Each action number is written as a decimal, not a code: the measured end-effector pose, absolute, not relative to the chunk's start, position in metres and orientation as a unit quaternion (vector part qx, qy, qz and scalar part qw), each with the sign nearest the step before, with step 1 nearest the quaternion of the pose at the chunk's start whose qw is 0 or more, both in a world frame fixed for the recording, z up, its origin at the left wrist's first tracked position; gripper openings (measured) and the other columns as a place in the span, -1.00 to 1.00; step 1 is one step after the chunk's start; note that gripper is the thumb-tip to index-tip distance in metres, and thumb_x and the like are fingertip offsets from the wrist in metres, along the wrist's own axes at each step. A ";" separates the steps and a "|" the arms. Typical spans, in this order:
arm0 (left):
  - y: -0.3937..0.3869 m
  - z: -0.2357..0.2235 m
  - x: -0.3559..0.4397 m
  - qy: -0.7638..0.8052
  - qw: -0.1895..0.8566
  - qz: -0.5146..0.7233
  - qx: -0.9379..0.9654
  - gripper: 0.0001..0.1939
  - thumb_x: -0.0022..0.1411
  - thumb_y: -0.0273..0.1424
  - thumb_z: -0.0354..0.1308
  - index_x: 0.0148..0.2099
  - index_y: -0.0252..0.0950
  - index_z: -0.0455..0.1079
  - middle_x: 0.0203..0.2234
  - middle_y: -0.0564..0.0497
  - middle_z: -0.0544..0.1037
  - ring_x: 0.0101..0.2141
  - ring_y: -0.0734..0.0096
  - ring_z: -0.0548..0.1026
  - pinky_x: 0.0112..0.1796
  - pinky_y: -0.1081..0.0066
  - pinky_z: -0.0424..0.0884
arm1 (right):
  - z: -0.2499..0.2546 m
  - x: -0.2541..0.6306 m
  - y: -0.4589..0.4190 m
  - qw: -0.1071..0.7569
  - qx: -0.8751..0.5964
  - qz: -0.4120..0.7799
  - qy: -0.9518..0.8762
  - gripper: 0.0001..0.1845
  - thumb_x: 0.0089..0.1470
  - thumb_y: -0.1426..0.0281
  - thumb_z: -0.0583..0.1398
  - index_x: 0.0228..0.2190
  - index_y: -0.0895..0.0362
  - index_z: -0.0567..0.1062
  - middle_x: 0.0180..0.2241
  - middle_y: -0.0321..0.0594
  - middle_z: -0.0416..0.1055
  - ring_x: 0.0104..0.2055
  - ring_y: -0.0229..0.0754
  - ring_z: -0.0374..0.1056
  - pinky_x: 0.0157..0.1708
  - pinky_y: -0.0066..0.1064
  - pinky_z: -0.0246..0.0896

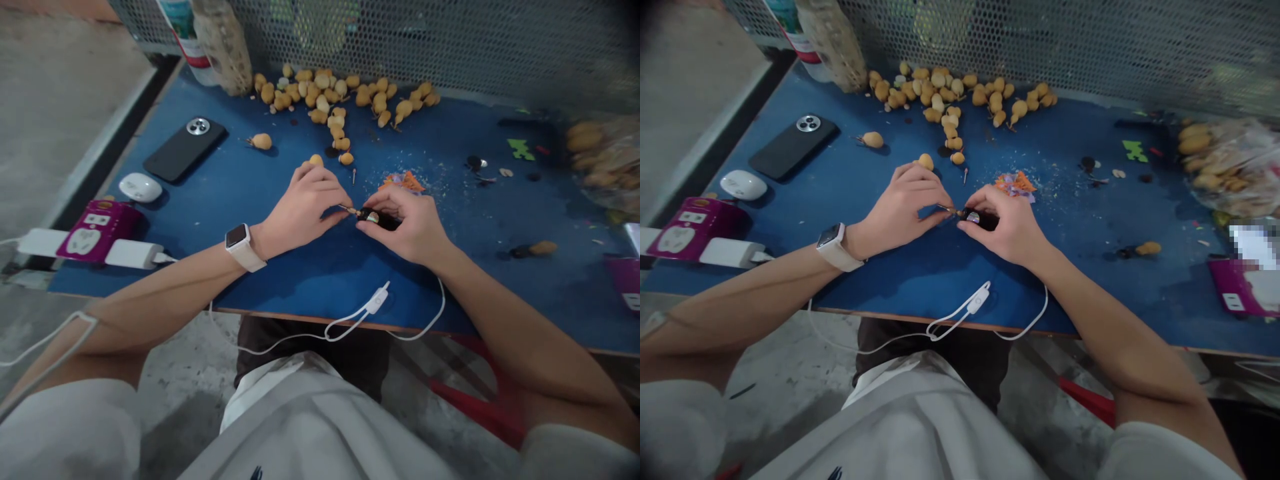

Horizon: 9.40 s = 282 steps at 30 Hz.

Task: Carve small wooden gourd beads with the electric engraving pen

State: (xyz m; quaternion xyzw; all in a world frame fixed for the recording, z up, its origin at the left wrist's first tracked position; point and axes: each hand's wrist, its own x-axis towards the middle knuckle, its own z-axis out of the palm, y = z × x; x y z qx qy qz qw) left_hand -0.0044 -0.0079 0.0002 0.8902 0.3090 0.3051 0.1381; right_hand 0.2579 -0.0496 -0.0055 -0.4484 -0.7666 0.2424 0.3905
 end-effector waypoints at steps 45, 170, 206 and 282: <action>-0.019 0.002 0.006 0.276 0.156 0.292 0.902 -0.81 0.65 -0.25 0.18 -0.03 -0.16 0.59 -0.14 -0.06 0.71 0.01 0.02 0.62 0.13 -0.03 0.48 | -0.002 0.250 -0.055 0.413 -0.432 0.286 -0.749 -0.78 0.15 0.32 0.50 -0.36 -0.02 0.56 -0.59 -0.45 0.37 -0.64 -0.32 0.19 -0.58 -0.36 0.04; 0.012 -0.010 -0.009 0.336 0.215 0.246 0.884 -0.65 0.49 -0.39 0.36 0.26 -0.25 0.51 0.13 -0.17 0.71 0.08 0.05 0.68 0.13 0.10 0.59 | -0.014 0.256 -0.040 0.492 -0.440 0.452 -0.600 -0.51 0.37 -0.15 0.39 -0.14 0.01 0.78 -0.37 -0.19 0.67 -0.43 -0.08 0.63 -0.38 -0.18 0.68; 0.010 -0.010 -0.006 0.349 0.199 0.244 0.882 -0.68 0.49 -0.40 0.36 0.23 -0.23 0.52 0.09 -0.13 0.74 0.02 0.09 0.66 0.10 0.14 0.55 | -0.014 0.257 -0.038 0.496 -0.456 0.439 -0.594 -0.63 0.27 -0.06 0.50 -0.24 -0.03 0.76 -0.40 -0.22 0.67 -0.44 -0.06 0.62 -0.37 -0.12 0.71; 0.010 -0.013 -0.007 0.301 0.240 0.333 0.861 -0.63 0.61 -0.14 0.27 0.26 -0.25 0.59 0.09 -0.20 0.75 -0.01 0.15 0.69 0.00 0.22 0.60 | -0.025 0.257 -0.033 0.554 -0.387 0.493 -0.548 -0.54 0.26 -0.14 0.49 -0.25 -0.01 0.70 -0.35 -0.26 0.62 -0.41 -0.13 0.60 -0.43 -0.24 0.61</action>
